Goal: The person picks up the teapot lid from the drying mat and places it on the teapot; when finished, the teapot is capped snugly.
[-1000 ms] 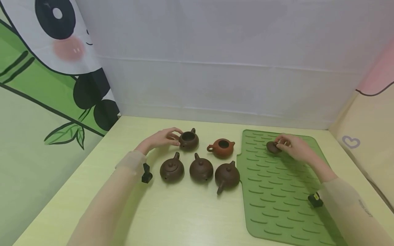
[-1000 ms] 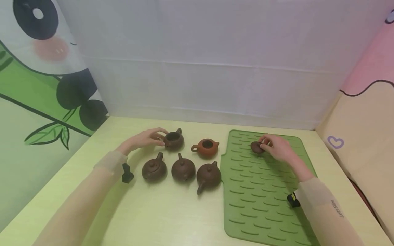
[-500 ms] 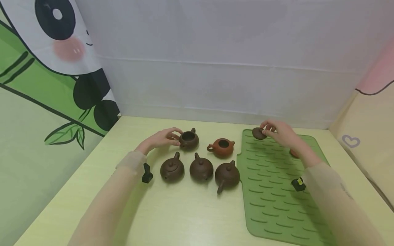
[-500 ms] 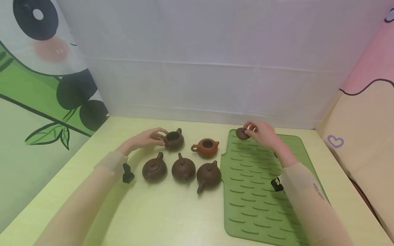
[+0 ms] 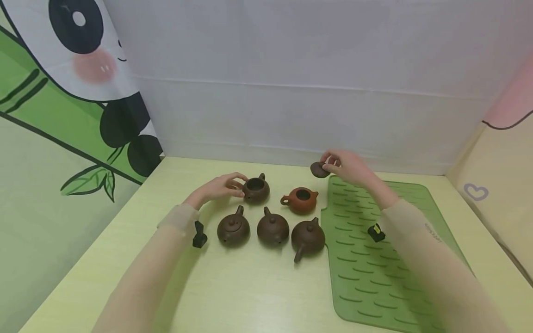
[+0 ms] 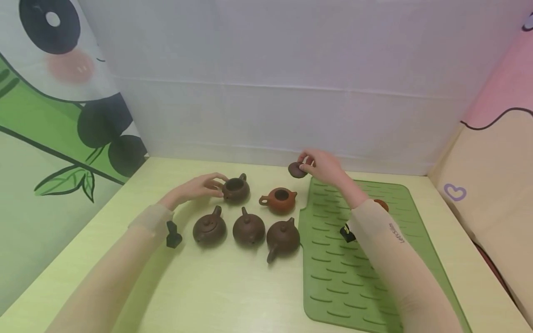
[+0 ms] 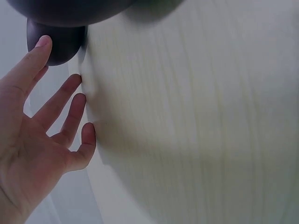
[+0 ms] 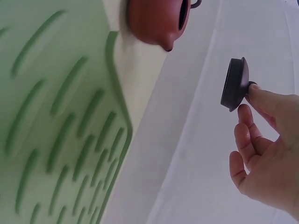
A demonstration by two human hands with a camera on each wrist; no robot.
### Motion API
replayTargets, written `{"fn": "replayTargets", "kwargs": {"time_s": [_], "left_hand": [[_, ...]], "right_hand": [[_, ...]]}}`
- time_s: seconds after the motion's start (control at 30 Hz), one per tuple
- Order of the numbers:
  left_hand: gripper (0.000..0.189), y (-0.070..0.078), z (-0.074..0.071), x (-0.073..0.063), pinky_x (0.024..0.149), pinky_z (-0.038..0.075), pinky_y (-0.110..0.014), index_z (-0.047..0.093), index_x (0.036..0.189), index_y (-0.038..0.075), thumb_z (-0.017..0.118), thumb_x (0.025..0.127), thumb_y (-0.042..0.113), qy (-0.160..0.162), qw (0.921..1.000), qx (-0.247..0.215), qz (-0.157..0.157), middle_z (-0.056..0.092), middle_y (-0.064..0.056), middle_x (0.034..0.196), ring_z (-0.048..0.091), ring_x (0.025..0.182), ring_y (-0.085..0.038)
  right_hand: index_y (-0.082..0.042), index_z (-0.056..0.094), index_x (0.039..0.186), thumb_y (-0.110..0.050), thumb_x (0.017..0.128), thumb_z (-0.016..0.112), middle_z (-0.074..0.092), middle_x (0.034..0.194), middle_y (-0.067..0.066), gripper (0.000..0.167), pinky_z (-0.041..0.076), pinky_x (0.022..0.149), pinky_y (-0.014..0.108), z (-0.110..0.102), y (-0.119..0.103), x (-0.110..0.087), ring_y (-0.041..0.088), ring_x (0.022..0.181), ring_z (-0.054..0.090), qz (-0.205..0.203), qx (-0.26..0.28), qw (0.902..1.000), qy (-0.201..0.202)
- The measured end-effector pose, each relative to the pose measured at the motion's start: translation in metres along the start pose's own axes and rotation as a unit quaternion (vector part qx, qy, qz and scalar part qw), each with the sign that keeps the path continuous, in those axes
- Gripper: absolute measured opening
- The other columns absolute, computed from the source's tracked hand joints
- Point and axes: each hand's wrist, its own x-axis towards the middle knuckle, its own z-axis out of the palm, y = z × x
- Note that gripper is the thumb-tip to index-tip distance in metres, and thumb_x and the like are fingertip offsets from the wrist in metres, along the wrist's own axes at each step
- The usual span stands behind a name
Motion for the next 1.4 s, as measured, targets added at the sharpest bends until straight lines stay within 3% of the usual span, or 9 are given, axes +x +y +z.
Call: {"fn": "replayTargets", "kwargs": {"time_s": [0.47,0.9,1.4], "left_hand": [[0.054,-0.002,0.0,0.0,0.112,0.036,-0.059,0.045,0.142,0.015,0.068,0.094,0.022,-0.003,0.9998,-0.004,0.018,0.056,-0.021,0.142,0.051,0.134,-0.039],[0.053,-0.005,-0.001,-0.001,0.114,0.034,-0.058,0.047,0.141,0.019,0.069,0.093,0.025,0.0,0.9998,-0.019,-0.004,0.057,-0.018,0.142,0.051,0.135,-0.037],[0.052,-0.006,-0.001,0.0,0.111,0.037,-0.057,0.047,0.142,0.016,0.068,0.094,0.022,-0.002,0.9997,-0.023,0.013,0.058,-0.02,0.14,0.052,0.134,-0.038]], "right_hand": [[-0.014,0.064,0.113,-0.021,0.099,0.06,0.067,0.102,0.011,0.017,0.045,0.079,0.04,0.024,-0.051,0.041,0.026,0.091,0.058,-0.037,0.028,0.9989,-0.012],[-0.017,0.065,0.113,-0.023,0.098,0.062,0.068,0.101,0.009,0.017,0.047,0.077,0.037,0.055,-0.086,0.073,0.024,0.087,0.06,-0.052,0.019,0.9984,-0.013],[-0.013,0.066,0.111,-0.02,0.098,0.063,0.066,0.111,0.012,0.016,0.05,0.079,0.036,0.071,-0.109,0.086,0.025,0.094,0.064,-0.057,0.055,0.9952,-0.058]]}}
